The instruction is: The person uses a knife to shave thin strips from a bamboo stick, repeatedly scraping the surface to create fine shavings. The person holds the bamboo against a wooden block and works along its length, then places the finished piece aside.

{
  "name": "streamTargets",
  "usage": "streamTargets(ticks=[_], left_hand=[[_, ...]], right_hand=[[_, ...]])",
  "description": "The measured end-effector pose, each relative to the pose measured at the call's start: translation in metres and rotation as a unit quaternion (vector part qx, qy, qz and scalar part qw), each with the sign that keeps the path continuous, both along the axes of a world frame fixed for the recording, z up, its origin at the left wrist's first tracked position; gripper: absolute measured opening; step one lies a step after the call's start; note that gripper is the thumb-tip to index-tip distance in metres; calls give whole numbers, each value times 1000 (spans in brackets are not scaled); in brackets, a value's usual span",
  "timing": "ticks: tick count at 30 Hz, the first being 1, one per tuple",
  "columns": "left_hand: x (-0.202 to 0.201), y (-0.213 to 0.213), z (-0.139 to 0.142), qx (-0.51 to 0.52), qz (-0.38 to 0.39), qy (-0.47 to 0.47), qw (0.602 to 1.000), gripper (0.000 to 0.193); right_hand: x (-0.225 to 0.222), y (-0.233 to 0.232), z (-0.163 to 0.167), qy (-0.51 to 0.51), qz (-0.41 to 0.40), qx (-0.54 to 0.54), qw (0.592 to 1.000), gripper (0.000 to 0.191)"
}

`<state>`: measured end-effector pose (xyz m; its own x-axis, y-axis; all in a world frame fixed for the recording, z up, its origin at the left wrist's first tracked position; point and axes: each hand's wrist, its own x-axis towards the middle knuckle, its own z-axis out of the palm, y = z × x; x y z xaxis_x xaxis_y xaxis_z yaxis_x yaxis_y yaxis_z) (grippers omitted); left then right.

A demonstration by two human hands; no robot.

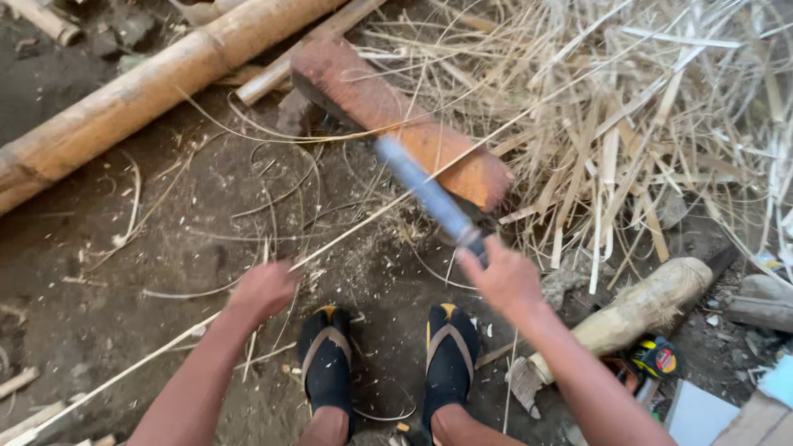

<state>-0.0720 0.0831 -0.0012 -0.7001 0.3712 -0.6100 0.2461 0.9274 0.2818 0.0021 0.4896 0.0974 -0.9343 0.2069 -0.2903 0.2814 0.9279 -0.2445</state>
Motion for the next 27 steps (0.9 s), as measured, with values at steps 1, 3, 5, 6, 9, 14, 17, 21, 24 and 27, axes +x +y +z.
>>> streamTargets(ticks=[1, 3, 5, 6, 9, 14, 17, 21, 24, 27], left_hand=[[-9, 17, 2, 4, 62, -47, 997, 42], [-24, 36, 11, 29, 129, -93, 987, 44], [-31, 49, 17, 69, 143, -106, 982, 31], [-33, 52, 19, 68, 126, -95, 985, 36], [-36, 51, 22, 63, 96, -73, 991, 47], [-26, 33, 19, 46, 173, -161, 971, 34], [-16, 17, 19, 17, 169, -144, 975, 43], [-14, 9, 14, 51, 141, -61, 987, 39], [-9, -8, 13, 20, 153, -94, 984, 37], [9, -47, 20, -20, 151, -64, 986, 48]], right_hand=[[6, -14, -1, 16, 50, -33, 998, 58], [8, -27, 0, 20, 110, -48, 993, 58], [10, -32, 0, -19, 130, -10, 991, 59], [11, -34, 0, 1, 97, -16, 995, 57], [14, -38, -4, 24, 44, -42, 998, 54], [15, -41, -7, -71, 152, -18, 986, 58], [12, -35, -7, 17, -47, 10, 999, 53], [7, -29, -5, 13, 19, -29, 999, 54], [12, -25, -7, 42, 138, -30, 989, 54], [-6, 3, -7, -15, 14, -27, 999, 56]])
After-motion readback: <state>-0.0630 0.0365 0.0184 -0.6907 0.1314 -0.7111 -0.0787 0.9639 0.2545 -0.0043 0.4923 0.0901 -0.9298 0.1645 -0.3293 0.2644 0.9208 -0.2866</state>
